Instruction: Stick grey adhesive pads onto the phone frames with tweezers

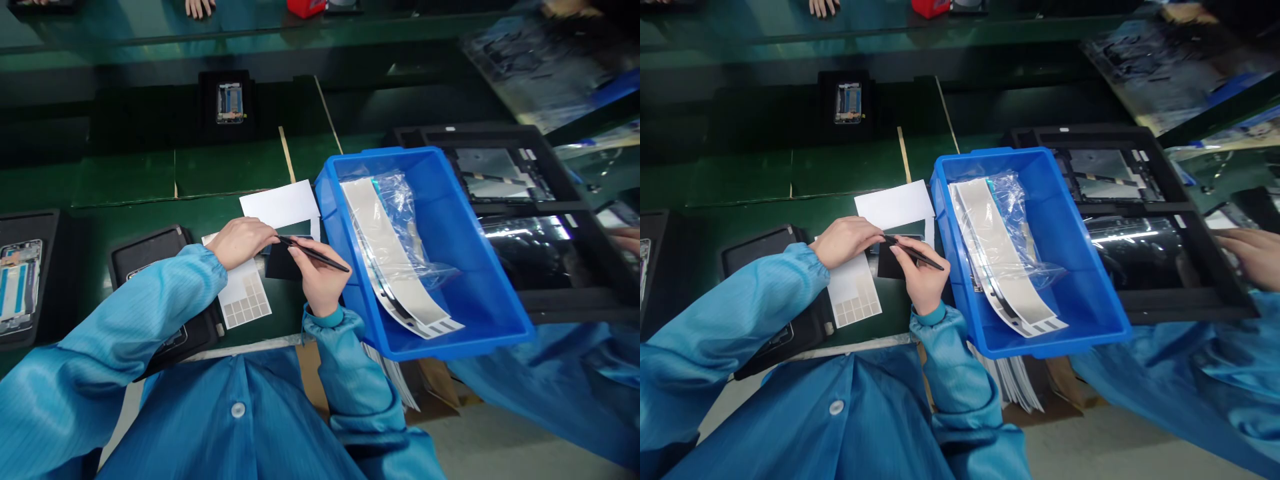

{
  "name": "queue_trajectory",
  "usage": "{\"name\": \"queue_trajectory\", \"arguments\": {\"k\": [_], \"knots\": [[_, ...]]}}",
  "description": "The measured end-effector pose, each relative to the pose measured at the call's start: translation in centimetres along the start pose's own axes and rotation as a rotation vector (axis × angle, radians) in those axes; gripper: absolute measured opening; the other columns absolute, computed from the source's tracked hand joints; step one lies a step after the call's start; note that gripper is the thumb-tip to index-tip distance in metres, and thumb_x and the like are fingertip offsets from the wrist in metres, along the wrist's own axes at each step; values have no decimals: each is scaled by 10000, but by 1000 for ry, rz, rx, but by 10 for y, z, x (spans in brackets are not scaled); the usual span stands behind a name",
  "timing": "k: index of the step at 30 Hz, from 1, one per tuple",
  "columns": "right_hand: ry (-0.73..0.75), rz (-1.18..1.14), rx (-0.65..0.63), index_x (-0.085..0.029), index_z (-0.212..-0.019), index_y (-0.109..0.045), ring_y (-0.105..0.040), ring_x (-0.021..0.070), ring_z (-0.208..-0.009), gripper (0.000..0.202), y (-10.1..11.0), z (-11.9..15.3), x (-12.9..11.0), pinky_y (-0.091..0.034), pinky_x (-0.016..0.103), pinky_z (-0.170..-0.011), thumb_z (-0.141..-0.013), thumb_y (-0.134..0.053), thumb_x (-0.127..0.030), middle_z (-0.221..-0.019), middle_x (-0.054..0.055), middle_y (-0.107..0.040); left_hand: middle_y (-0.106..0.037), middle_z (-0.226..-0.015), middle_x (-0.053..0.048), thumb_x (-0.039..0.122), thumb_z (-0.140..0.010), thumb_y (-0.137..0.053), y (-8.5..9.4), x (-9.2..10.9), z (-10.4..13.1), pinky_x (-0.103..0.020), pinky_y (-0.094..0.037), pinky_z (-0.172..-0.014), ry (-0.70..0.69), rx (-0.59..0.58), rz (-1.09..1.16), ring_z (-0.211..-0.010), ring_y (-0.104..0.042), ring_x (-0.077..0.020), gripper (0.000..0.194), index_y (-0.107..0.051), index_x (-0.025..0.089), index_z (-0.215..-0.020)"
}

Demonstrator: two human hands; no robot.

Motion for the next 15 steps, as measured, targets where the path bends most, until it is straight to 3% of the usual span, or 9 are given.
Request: {"name": "queue_trajectory", "arguments": {"k": [11, 15], "knots": [[35, 26, 13, -228, -873, -761, -756, 239, -889, 120, -2, -1, -6, -618, 442, -886, -770, -808, -266, -912, 43, -786, -739, -904, -87, 409, -1046, -337, 0, 1, 4, -303, -487, -796, -16, 27, -7, -864, -672, -190, 454, -708, 158, -971], [1, 29, 53, -215, -838, -746, -761, 234, -817, 131, -1, -1, -6, -636, 422, -806, -754, -817, -286, -871, 44, -785, -737, -894, -90, 361, -1038, -391, -4, -2, 2, -308, -490, -809, 13, 1, -47, -881, -679, -199, 387, -707, 152, -959]]}}
Point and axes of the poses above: each hand's wrist, its own z-axis away from the middle knuckle, its own y-axis out of the back of the hand, x = y × z, the point moved 8 cm from there along -z, towards the middle knuckle
